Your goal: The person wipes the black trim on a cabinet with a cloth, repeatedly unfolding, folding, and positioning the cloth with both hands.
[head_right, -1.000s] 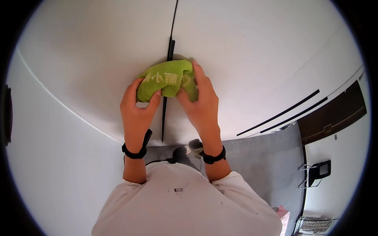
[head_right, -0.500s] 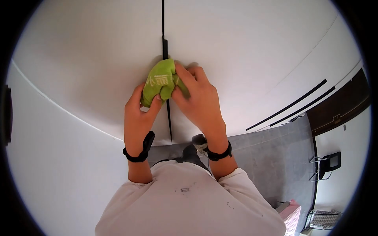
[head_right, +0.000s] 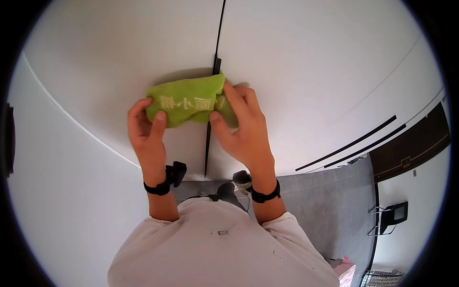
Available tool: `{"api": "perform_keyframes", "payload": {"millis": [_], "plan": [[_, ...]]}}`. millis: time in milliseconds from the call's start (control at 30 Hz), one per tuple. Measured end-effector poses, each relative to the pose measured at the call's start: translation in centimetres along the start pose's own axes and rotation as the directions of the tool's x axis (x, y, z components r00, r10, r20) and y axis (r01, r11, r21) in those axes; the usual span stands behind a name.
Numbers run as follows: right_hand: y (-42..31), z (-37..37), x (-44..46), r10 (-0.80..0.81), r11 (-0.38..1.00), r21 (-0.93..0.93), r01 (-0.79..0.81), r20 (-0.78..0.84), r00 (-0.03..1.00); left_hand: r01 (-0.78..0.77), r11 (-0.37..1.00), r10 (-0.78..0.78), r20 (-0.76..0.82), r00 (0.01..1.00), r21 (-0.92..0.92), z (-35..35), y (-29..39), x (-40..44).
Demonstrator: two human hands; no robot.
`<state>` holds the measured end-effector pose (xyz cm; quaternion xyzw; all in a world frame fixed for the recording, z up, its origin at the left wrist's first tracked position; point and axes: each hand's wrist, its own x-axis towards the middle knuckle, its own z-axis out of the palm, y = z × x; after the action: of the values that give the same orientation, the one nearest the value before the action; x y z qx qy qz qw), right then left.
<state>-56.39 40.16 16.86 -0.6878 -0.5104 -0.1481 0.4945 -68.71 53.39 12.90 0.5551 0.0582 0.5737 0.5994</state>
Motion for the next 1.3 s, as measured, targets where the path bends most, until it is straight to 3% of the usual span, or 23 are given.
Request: {"api": "perform_keyframes", "payload": {"millis": [67,200,300,400,467,600,667,700,767,800,867,967,1033,1100,1133,1200,1300], "plan": [[0.3,0.2,0.1,-0.02,0.999,0.049,0.023,-0.062,0.998,-0.081,0.995,0.088,-0.11,0.99,0.065,-0.7,-0.4,0.5],[0.5,0.6,0.1,-0.01,1.0,-0.003,0.01,-0.12,0.993,-0.091,0.996,0.092,-0.131,0.987,0.009,-1.3,0.3,0.6],[1.0,0.6,-0.1,-0.026,1.0,-0.001,0.027,-0.168,0.985,-0.086,0.993,0.096,-0.13,0.987,0.078,-1.3,0.2,0.4],[1.0,0.2,-0.3,0.007,0.999,-0.052,-0.017,-0.185,0.983,0.031,0.997,-0.024,-0.093,0.995,0.07,-1.1,0.9,0.8],[0.5,0.0,-0.1,-0.063,0.977,-0.213,0.016,-0.22,0.974,0.128,0.975,-0.11,-0.104,0.988,0.18,-1.3,1.5,1.0],[-0.4,0.3,0.4,-0.104,0.938,-0.347,0.015,-0.239,0.965,0.169,0.956,-0.171,-0.013,0.985,0.239,-2.9,1.2,0.7],[-0.4,0.5,0.7,-0.14,0.917,-0.397,0.023,-0.268,0.953,-0.047,0.966,0.026,0.087,0.996,0.252,-3.2,0.3,0.6],[-0.4,0.5,0.7,-0.138,0.916,-0.4,0.02,-0.269,0.953,-0.044,0.967,0.023,0.089,0.996,0.25,-3.2,0.0,0.7],[-0.5,0.2,0.9,-0.083,0.941,-0.339,-0.006,-0.248,0.965,-0.204,0.946,0.16,0.184,0.97,0.252,-2.9,-0.4,0.8],[-0.4,0.3,0.9,-0.079,0.939,-0.343,-0.007,-0.236,0.969,-0.192,0.948,0.151,0.175,0.973,0.252,-3.0,-0.1,0.6],[-0.2,0.8,0.8,-0.036,0.967,-0.255,-0.023,-0.223,0.974,0.196,0.979,-0.201,0.098,0.975,0.052,-3.7,0.8,-0.2],[-0.3,1.2,0.7,0.026,0.981,-0.185,-0.058,-0.168,0.985,0.247,0.969,-0.244,0.093,0.965,-0.027,-5.0,1.2,-0.4],[-0.3,1.4,0.5,0.046,0.986,-0.153,-0.067,-0.14,0.989,0.282,0.959,-0.281,0.133,0.95,0.009,-5.8,2.7,-0.2],[0.5,1.5,0.4,-0.057,0.998,-0.001,0.057,-0.114,0.992,0.311,0.949,-0.316,0.183,0.931,0.057,-6.4,3.2,0.4],[0.9,1.4,0.1,-0.038,0.999,0.022,0.041,-0.121,0.992,0.324,0.929,-0.367,0.325,0.872,0.179,-6.9,3.2,0.7],[0.9,1.0,-0.4,0.206,0.892,0.382,-0.242,0.132,0.97,0.292,0.85,-0.511,0.549,0.662,0.439,-8.9,3.7,1.8],[1.1,0.8,-0.7,0.171,0.81,0.516,-0.277,0.244,0.955,0.236,0.832,-0.522,0.564,0.64,0.503,-9.8,4.4,1.2]]}}
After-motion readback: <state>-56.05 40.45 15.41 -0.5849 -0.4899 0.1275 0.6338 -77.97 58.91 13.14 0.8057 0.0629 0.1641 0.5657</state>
